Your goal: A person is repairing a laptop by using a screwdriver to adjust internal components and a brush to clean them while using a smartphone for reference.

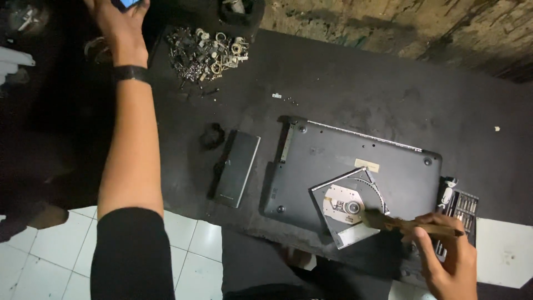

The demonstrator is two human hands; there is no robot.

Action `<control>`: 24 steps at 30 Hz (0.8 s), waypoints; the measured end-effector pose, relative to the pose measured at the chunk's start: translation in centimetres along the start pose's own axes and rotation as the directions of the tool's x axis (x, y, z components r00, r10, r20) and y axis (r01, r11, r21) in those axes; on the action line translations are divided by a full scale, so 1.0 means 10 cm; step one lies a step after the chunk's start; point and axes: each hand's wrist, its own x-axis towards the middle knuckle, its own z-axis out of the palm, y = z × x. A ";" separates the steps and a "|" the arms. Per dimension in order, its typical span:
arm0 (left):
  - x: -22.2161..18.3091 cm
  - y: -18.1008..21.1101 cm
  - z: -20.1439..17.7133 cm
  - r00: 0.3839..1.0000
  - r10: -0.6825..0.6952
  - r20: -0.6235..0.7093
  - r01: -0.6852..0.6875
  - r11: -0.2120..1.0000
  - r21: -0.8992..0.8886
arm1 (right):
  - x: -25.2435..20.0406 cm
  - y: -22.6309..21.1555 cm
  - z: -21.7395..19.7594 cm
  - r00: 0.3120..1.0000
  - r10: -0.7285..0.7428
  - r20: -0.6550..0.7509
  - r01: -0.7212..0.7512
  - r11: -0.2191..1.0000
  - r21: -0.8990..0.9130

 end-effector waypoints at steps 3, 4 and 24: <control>0.10 -0.09 0.04 0.999 -0.036 0.007 0.037 0.997 -0.064 | -0.01 0.02 0.03 0.998 0.052 -0.024 -0.052 0.999 0.000; 0.16 -0.10 0.06 0.999 -0.032 0.009 0.033 0.997 -0.066 | 0.01 -0.01 0.05 0.999 0.048 -0.025 -0.048 0.999 0.002; 0.74 -0.67 -0.34 1.000 0.013 -0.027 -0.011 0.998 0.067 | 0.03 0.03 0.11 0.984 0.137 -0.111 -0.138 0.990 0.000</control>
